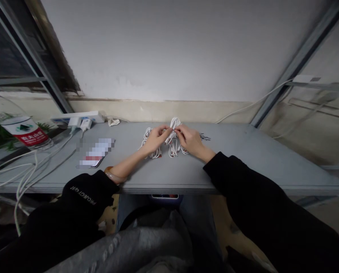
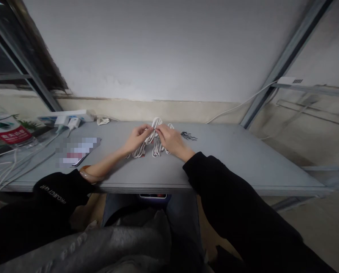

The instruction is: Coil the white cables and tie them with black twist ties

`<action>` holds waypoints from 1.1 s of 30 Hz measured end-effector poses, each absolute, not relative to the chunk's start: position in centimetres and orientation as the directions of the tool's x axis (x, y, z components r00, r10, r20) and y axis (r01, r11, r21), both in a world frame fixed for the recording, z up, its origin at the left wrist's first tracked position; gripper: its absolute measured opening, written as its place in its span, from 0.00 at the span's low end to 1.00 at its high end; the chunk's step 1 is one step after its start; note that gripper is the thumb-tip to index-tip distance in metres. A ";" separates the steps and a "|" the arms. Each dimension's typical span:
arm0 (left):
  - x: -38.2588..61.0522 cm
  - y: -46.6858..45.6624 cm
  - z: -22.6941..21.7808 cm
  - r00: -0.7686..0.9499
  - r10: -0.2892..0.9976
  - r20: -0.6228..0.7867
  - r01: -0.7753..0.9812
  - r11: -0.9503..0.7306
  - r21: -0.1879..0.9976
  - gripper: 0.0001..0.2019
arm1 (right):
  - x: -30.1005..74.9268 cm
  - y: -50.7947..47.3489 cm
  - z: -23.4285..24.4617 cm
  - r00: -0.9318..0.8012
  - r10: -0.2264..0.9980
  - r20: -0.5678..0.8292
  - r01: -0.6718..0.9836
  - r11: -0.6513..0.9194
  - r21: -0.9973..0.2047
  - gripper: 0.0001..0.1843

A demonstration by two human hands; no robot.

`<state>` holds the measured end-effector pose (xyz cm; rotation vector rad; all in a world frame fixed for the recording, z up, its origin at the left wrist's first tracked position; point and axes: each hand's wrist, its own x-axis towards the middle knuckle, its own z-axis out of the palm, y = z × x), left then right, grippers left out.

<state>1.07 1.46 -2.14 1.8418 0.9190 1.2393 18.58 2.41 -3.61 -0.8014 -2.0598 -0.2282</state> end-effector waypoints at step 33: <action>-4.9 4.9 0.1 0.310 0.945 0.102 0.291 -0.196 0.937 0.07 | 19.4 4.0 -3.9 -0.176 0.771 0.612 0.681 0.544 -0.490 0.16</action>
